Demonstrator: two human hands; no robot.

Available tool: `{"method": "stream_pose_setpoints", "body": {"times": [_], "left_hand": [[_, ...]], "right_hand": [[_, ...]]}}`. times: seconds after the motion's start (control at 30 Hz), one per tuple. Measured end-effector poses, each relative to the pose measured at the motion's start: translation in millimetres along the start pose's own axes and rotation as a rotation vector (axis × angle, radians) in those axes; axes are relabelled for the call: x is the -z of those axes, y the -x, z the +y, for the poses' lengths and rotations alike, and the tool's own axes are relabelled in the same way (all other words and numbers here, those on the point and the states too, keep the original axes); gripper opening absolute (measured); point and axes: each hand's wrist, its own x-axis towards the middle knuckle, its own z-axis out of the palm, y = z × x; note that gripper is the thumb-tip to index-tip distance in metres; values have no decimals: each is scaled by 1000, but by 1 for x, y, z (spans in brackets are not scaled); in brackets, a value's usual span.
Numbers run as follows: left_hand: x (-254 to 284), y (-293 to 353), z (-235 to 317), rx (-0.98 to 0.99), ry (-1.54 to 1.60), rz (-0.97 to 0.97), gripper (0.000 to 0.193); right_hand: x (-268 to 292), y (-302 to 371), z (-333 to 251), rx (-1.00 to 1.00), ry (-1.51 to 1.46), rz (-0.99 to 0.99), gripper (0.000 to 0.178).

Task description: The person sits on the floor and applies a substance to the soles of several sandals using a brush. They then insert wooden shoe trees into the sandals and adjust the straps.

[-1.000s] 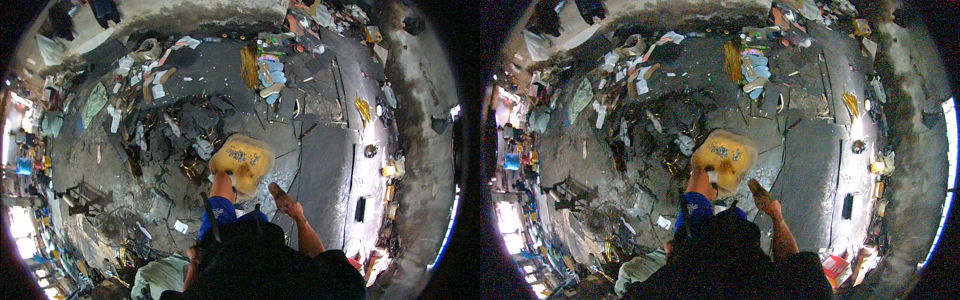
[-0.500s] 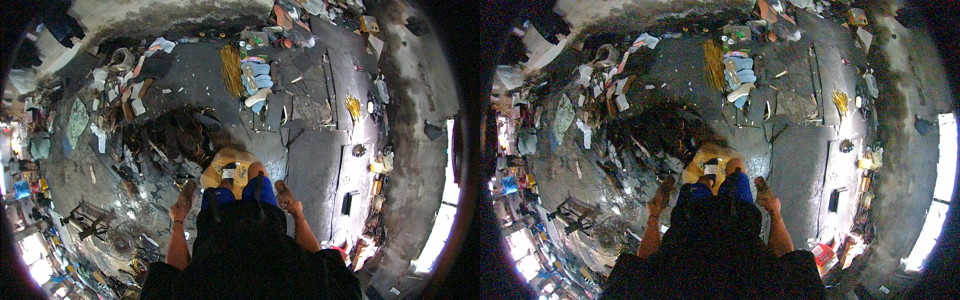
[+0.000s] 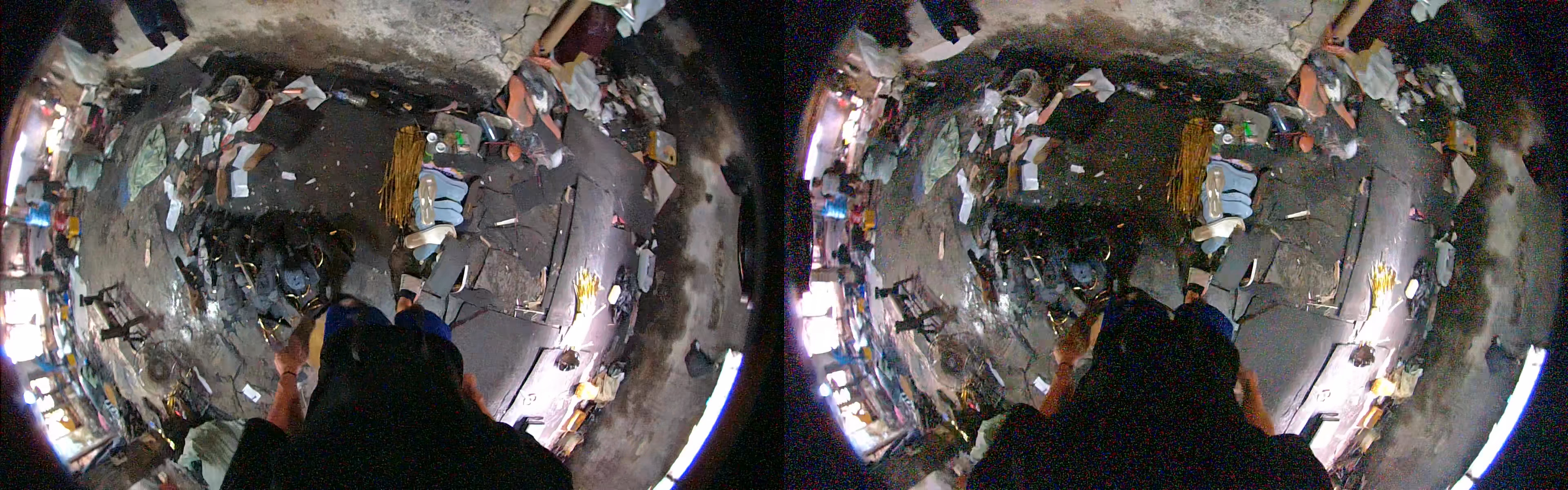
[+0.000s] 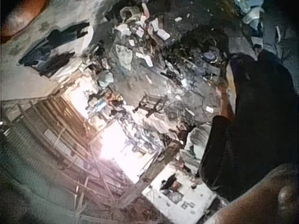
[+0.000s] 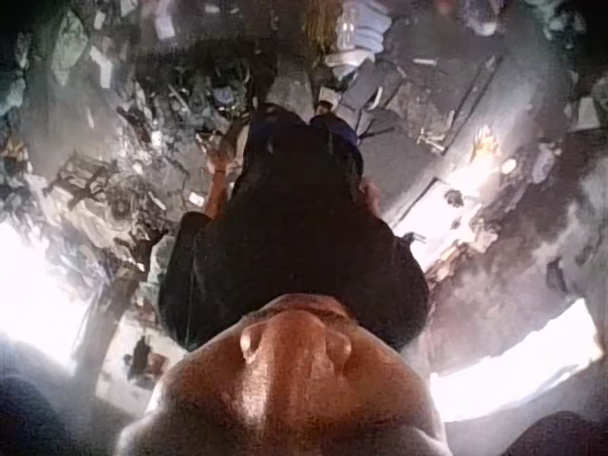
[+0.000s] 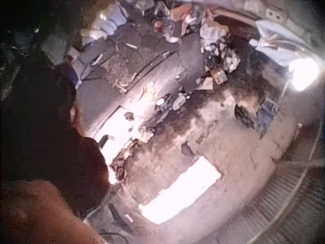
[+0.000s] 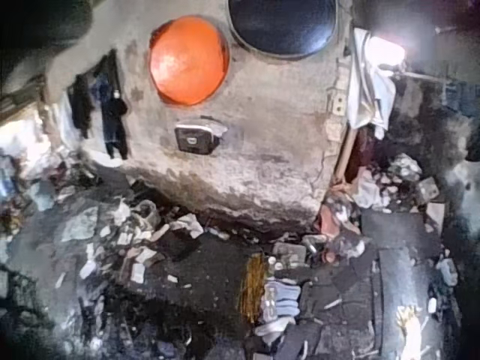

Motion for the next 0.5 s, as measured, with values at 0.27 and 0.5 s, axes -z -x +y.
{"method": "stream_pose_setpoints", "body": {"times": [0.27,0.5], "left_hand": [[9,64,76,-92,-124,-215,46],[34,34,120,44,220,-3,48]], "right_hand": [[213,-104,-50,190,56,326,53],[302,-189,-109,131,7,304,61]]}}
